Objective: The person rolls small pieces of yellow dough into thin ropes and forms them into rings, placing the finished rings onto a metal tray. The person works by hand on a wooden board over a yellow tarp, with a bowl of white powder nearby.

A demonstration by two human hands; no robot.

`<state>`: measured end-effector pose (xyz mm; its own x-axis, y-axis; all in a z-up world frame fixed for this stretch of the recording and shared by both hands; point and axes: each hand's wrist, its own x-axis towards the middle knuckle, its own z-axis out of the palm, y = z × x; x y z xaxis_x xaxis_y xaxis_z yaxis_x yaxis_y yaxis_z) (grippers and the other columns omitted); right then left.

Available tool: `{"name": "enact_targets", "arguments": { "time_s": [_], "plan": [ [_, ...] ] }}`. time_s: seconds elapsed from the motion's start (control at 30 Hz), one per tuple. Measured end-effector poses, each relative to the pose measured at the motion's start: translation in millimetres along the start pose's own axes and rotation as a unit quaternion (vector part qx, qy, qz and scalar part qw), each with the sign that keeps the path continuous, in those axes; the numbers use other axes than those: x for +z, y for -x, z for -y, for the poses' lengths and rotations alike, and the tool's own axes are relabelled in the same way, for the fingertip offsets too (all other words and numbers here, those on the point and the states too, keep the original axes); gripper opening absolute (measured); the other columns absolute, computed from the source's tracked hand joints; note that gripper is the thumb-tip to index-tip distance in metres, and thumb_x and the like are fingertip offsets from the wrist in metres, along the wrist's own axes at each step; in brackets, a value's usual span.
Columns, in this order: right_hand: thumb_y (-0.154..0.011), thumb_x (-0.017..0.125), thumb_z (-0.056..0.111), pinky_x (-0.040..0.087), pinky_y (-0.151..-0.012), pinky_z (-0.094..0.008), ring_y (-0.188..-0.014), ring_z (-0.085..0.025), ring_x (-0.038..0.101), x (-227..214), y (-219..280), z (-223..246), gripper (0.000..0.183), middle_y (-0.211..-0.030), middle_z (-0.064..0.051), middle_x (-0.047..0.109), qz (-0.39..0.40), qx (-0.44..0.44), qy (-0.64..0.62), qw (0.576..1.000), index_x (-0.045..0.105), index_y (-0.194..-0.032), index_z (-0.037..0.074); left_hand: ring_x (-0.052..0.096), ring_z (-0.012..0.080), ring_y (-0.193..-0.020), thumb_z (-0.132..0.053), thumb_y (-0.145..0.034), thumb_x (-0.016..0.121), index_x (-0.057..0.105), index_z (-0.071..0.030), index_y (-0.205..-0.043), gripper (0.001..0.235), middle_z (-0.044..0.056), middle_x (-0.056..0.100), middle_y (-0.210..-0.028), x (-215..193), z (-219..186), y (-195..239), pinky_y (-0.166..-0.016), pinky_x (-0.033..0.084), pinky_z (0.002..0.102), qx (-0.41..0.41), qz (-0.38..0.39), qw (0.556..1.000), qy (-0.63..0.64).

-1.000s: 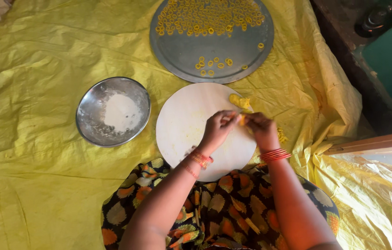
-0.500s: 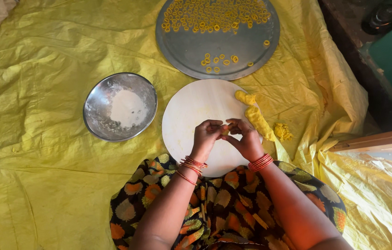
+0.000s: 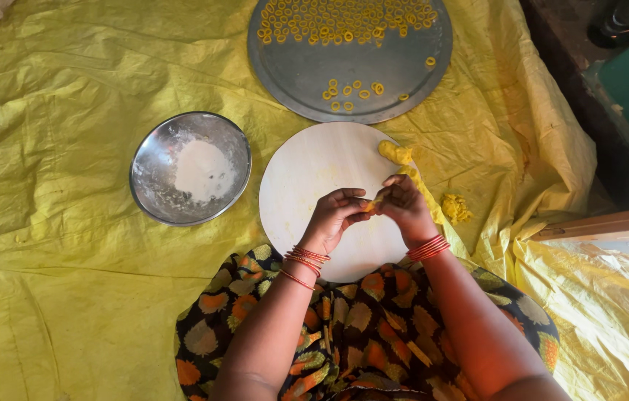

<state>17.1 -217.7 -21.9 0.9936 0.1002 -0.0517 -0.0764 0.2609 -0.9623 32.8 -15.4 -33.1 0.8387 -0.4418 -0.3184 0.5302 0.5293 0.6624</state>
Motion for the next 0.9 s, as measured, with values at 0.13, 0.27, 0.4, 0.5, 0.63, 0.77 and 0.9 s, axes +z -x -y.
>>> {"name": "enact_targets", "arguments": {
  "time_s": [0.13,0.27,0.4,0.5,0.63,0.77,0.9],
  "plan": [
    [-0.086,0.062,-0.007,0.059,-0.078,-0.031,-0.085,-0.019,0.069,-31,-10,11,0.029,-0.097,-0.008,0.068,-0.134,0.006,-0.148,0.980,0.061,-0.113,0.005,0.073,0.0247,-0.096,-0.008,-0.093,0.072,0.066,0.009,-0.114,0.028,0.014,0.071,-0.106,-7,8,-12,-0.090,0.061,0.036,0.034,-0.038,0.998,0.025],
    [-0.095,0.069,-0.005,0.061,-0.083,-0.034,-0.092,-0.023,0.072,-60,-16,36,0.016,-0.102,-0.012,0.070,-0.220,-0.029,-0.138,0.965,0.067,-0.110,0.000,0.073,0.0212,-0.099,-0.011,-0.094,0.071,0.068,0.008,-0.112,0.026,0.012,0.072,-0.110,-21,21,-35,-0.095,0.061,0.031,0.055,-0.085,0.995,0.015],
    [-0.094,0.069,-0.004,0.061,-0.086,-0.034,-0.093,-0.024,0.073,-68,-16,51,0.016,-0.104,-0.013,0.073,-0.263,-0.032,-0.150,0.953,0.067,-0.110,-0.003,0.069,0.0171,-0.095,0.002,-0.087,0.076,0.069,0.008,-0.111,0.025,0.013,0.070,-0.107,-33,42,-66,-0.086,0.059,0.028,0.121,-0.109,0.974,-0.159],
    [-0.088,0.064,-0.009,0.063,-0.091,-0.037,-0.095,-0.025,0.074,-65,-18,53,0.020,-0.103,-0.013,0.073,-0.256,-0.039,-0.205,0.944,0.067,-0.108,-0.007,0.071,0.0181,-0.083,0.000,-0.090,0.072,0.067,0.001,-0.112,0.023,0.014,0.069,-0.097,-37,57,-93,-0.078,0.062,0.030,0.104,-0.126,0.982,-0.095],
    [-0.095,0.067,-0.003,0.060,-0.090,-0.035,-0.095,-0.025,0.071,-64,-20,48,0.015,-0.106,-0.015,0.073,-0.273,-0.039,-0.241,0.930,0.065,-0.110,-0.004,0.071,0.0172,-0.080,-0.001,-0.093,0.069,0.071,0.000,-0.108,0.015,0.010,0.076,-0.097,-28,71,-134,-0.070,0.057,0.030,0.213,-0.158,0.914,-0.307],
    [-0.094,0.069,-0.008,0.057,-0.083,-0.034,-0.091,-0.024,0.069,-71,-22,43,0.022,-0.103,-0.014,0.071,-0.251,-0.076,-0.223,0.939,0.065,-0.114,0.000,0.073,0.0230,-0.087,0.004,-0.085,0.071,0.073,-0.004,-0.101,0.018,0.012,0.072,-0.100,-4,65,-174,-0.078,0.060,0.034,0.333,-0.180,0.816,-0.438],
    [-0.094,0.067,-0.007,0.058,-0.084,-0.033,-0.092,-0.024,0.070,-76,-22,39,0.020,-0.106,-0.016,0.073,-0.265,-0.064,-0.212,0.939,0.066,-0.114,-0.003,0.071,0.0282,-0.096,0.002,-0.084,0.069,0.072,-0.008,-0.106,0.024,0.010,0.072,-0.107,19,61,-195,-0.082,0.059,0.038,0.346,-0.152,0.767,-0.518]
  ]
}}
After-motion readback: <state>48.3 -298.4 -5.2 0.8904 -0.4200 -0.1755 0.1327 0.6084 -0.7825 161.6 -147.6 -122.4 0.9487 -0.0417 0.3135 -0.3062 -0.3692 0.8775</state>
